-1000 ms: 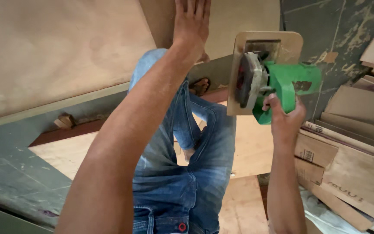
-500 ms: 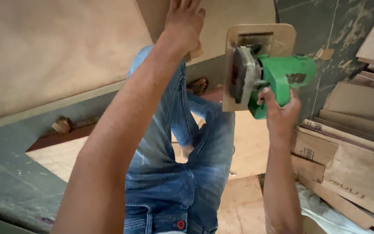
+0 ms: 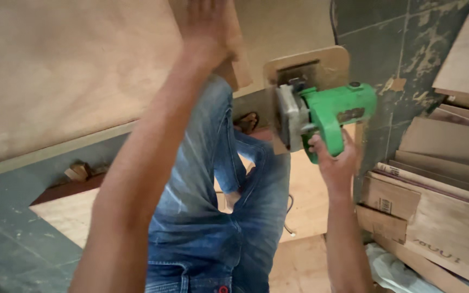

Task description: The person measures and marks a large plywood sheet with a tape measure and pencil, then uses a circular saw to cut along the marked line. The person repositions the wood and continues measuring and marking.

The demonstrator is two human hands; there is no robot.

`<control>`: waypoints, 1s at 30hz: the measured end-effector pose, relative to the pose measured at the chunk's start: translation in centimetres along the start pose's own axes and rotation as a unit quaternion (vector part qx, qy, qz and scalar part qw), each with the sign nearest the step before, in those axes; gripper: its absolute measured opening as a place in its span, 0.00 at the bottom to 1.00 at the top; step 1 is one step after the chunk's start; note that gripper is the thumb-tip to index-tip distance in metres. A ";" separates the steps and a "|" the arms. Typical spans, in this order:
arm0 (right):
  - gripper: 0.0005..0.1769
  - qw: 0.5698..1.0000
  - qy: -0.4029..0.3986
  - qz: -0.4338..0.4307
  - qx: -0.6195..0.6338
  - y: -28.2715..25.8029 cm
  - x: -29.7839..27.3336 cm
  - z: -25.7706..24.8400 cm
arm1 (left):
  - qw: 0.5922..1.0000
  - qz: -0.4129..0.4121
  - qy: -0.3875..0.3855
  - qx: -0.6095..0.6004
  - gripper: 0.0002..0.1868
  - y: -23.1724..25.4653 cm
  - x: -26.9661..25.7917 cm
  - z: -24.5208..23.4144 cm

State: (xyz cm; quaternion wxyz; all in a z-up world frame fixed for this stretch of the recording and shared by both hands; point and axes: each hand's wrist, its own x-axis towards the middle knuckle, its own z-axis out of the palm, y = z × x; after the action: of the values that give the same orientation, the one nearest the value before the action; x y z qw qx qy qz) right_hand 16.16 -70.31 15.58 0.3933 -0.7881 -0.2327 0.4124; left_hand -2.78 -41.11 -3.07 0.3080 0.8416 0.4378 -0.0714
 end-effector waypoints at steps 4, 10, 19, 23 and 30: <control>0.12 0.998 -0.028 -0.031 -0.045 -0.7 -0.8 0.9 | 0.999 0.000 -0.016 0.048 0.78 -1.2 -1.2 -3.6; 0.13 0.995 -0.019 -0.053 -0.080 -1.6 -0.6 3.4 | 0.998 -0.020 -0.009 0.059 0.81 -1.2 -2.2 -4.7; 0.10 0.992 -0.021 -0.064 -0.111 -2.2 -0.4 4.6 | 0.998 -0.053 0.009 0.022 0.87 0.1 -2.9 -5.4; 0.11 0.994 -0.014 -0.048 -0.099 -2.4 -0.4 5.1 | 0.998 -0.057 0.005 0.024 0.88 0.2 -3.3 -5.4; 0.12 0.993 -0.018 -0.054 -0.107 -2.2 -0.2 5.1 | 0.998 -0.048 0.020 0.034 0.89 -0.2 -3.1 -4.4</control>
State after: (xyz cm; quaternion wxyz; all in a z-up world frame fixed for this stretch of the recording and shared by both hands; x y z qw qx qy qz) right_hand 11.72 -66.98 15.70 0.3240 -0.8046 -0.3244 0.3774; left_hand -5.45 -40.56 1.59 0.2669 0.8308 0.4810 -0.0844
